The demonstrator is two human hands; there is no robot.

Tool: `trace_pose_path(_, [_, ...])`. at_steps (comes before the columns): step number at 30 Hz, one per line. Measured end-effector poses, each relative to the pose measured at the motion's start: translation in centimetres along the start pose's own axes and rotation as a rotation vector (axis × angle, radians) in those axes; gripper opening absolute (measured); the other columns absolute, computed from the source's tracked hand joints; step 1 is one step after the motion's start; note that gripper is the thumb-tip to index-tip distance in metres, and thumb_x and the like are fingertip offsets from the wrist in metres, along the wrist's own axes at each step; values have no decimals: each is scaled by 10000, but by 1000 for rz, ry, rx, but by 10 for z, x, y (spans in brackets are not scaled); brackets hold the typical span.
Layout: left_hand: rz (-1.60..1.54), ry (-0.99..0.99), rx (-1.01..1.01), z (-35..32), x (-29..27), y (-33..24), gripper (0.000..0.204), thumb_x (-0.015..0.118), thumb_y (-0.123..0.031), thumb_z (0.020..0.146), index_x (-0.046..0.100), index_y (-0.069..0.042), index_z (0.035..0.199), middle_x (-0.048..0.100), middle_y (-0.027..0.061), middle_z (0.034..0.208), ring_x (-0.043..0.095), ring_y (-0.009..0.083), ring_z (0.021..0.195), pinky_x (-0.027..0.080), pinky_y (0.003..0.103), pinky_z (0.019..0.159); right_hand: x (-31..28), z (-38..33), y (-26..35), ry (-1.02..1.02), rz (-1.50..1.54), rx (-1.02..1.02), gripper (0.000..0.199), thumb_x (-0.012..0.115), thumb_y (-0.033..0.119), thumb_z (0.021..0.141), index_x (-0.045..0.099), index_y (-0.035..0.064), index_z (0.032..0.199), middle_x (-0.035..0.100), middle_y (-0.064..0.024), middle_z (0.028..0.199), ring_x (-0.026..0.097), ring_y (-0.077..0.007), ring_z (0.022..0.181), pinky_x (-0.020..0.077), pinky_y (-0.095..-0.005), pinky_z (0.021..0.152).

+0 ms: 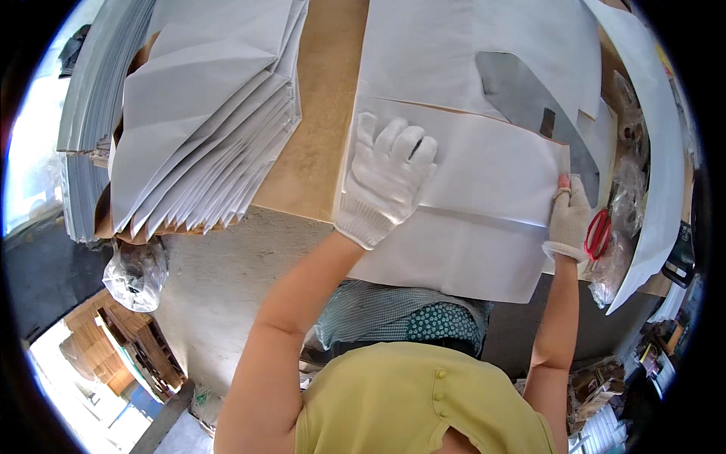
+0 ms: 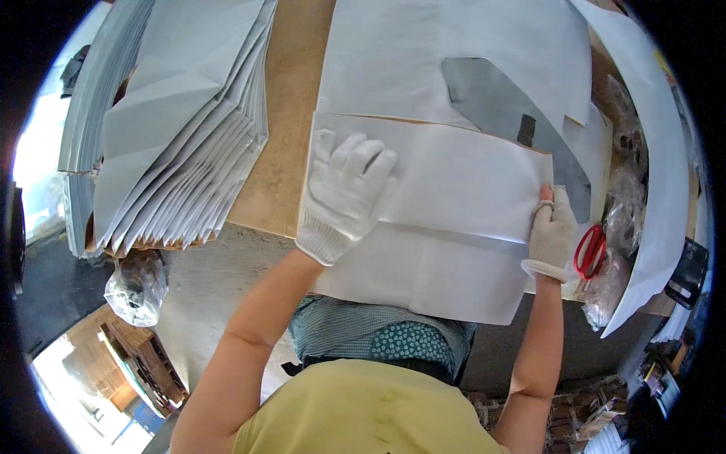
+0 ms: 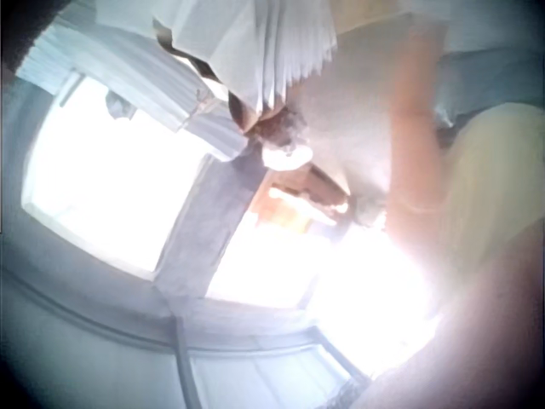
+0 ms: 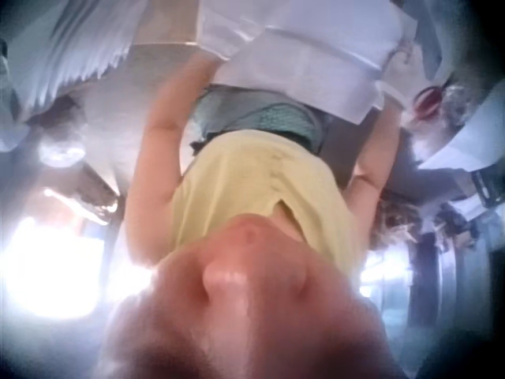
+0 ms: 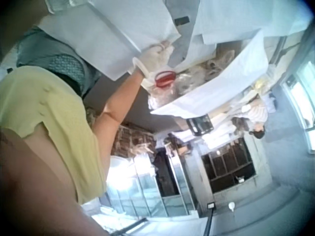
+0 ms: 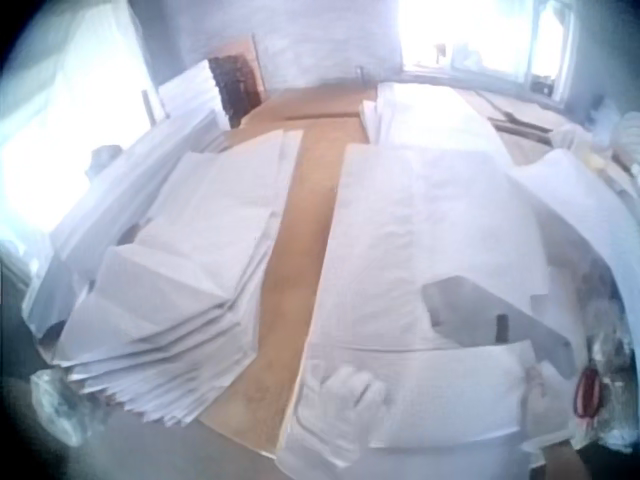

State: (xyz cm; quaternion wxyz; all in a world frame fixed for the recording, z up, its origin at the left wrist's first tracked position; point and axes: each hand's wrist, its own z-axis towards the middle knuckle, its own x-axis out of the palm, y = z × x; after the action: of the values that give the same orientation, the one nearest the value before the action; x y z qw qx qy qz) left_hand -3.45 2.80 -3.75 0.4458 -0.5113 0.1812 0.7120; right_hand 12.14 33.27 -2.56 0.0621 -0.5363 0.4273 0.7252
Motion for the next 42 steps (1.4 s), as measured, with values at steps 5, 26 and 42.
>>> trace_pose_path(5, [-83,45,-51,10,1,-2,451,744,-283,855,561,-66,1204,470,126,1218,521,353,1163,366,623,1084,-11,8,1,115,-200,25,287,605,244,1047,647,5,1201,682,-162,1063,623,-295,976,499,-384,887])
trace_pose_path(26, [-72,-148,64,26,12,16,340,693,-103,853,664,-80,1191,657,103,1109,622,331,1056,485,488,936,1,15,-18,-214,-106,-654,363,726,104,807,706,54,1166,640,-153,1310,581,-378,1290,467,-471,1112])
trace_pose_path(42, [-125,-35,87,76,-46,-55,546,692,-186,914,578,-81,1438,681,134,1205,623,349,1154,441,502,1026,-85,-11,85,-109,143,-754,150,752,91,766,682,75,898,716,-71,1016,661,-309,1084,517,-452,939])
